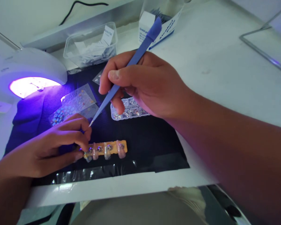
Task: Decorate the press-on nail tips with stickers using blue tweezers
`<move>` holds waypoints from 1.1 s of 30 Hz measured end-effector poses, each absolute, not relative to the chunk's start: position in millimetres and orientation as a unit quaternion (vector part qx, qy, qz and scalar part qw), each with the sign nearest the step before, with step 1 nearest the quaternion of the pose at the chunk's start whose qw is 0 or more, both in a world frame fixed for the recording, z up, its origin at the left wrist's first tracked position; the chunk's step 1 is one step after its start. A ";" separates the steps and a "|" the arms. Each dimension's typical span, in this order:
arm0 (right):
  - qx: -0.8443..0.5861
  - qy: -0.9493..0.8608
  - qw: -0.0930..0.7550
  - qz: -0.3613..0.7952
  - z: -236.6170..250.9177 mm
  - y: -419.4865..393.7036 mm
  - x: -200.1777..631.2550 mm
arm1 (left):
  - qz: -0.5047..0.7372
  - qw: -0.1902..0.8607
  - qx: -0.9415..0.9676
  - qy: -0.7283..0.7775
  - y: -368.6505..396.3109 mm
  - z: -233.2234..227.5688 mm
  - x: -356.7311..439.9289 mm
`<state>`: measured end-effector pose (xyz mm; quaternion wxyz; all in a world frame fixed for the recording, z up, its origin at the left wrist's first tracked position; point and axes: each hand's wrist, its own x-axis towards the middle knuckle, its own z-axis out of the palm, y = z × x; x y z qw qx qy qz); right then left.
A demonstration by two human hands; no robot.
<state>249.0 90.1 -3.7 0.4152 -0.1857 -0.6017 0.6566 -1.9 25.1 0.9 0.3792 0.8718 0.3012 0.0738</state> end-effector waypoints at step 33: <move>-0.177 -0.609 0.410 0.655 -3.3 90.1 249.1 | 0.118 0.372 0.874 0.288 24.3 1.2 -0.4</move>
